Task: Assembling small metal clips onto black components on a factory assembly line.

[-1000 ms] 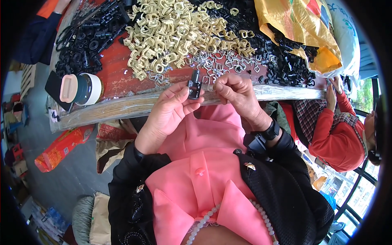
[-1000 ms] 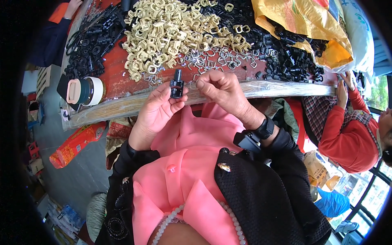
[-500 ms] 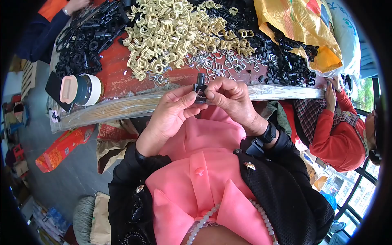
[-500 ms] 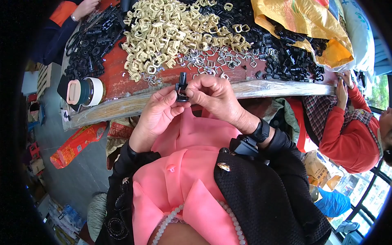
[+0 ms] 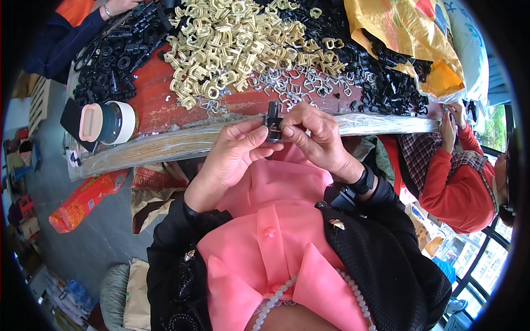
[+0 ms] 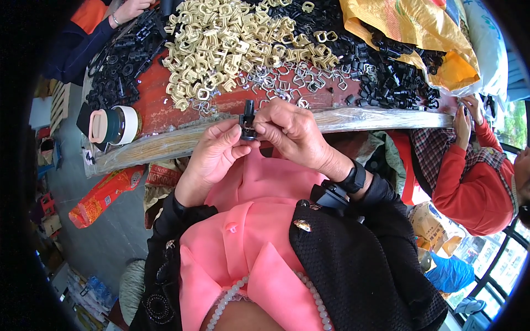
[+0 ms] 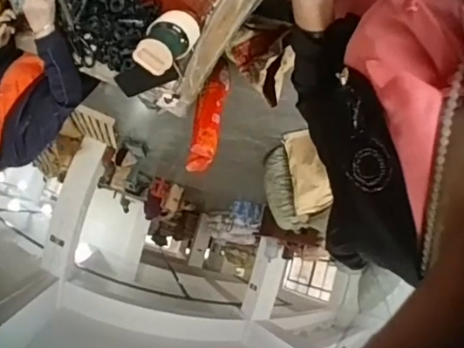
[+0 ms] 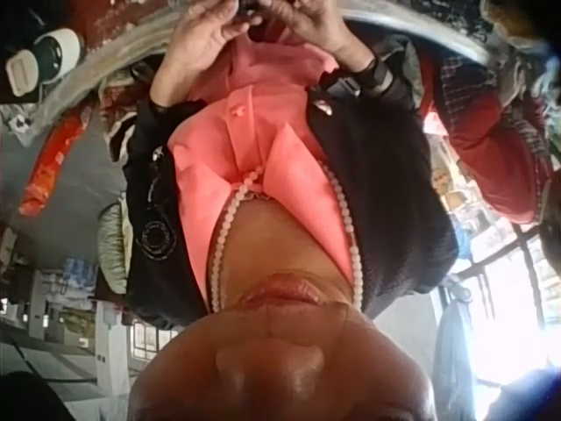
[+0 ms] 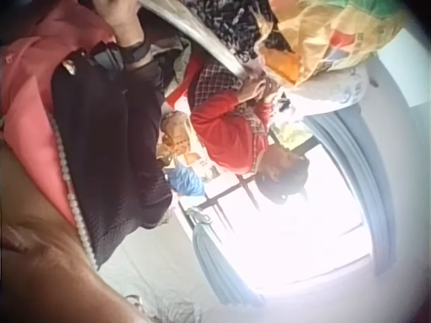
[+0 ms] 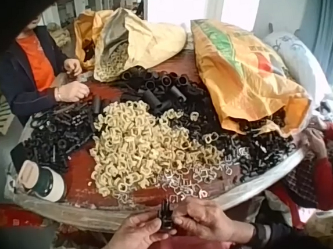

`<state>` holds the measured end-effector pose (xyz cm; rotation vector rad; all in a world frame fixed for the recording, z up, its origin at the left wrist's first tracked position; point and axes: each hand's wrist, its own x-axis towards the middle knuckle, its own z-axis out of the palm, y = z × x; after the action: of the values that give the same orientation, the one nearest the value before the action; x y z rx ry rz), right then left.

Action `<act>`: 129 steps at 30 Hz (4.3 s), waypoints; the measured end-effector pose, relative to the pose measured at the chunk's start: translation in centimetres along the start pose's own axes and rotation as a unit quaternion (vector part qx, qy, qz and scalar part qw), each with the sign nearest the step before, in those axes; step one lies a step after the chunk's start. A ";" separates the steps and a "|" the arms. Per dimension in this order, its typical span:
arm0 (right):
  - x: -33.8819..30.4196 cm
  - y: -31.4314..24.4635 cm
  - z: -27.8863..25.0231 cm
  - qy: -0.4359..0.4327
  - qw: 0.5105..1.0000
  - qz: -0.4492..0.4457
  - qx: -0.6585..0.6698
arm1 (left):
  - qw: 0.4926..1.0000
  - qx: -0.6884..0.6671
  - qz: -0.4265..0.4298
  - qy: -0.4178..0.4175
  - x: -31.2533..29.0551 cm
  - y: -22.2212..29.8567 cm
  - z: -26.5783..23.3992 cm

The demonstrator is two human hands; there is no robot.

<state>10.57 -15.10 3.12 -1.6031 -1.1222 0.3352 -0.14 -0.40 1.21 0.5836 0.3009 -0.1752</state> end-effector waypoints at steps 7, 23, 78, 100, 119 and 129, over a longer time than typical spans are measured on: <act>0.1 -0.4 -0.2 -0.032 0.992 -0.052 -0.112 | 1.000 0.027 -0.006 0.008 0.0 -0.1 0.1; -0.9 1.0 1.2 0.008 0.907 0.222 0.358 | 0.993 0.117 -0.001 0.024 0.2 -0.1 0.5; 1.3 5.4 -4.5 -0.030 0.915 -0.013 -0.402 | 0.996 0.075 0.046 0.020 0.8 -0.5 -1.0; 1.6 0.1 -0.4 -0.079 0.944 0.220 0.233 | 0.999 0.032 0.039 0.012 1.0 -0.6 -1.3; 1.0 0.5 0.5 -0.030 0.974 0.200 0.104 | 0.999 0.037 0.015 0.028 1.2 -0.1 -1.1; -0.3 1.2 -1.9 0.015 0.985 0.158 -0.066 | 0.993 0.099 -0.012 0.065 1.3 0.0 -0.7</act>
<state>12.33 -16.41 2.65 -1.9014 -0.8813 0.4500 0.92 -0.05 0.22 0.7905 0.4190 -0.1913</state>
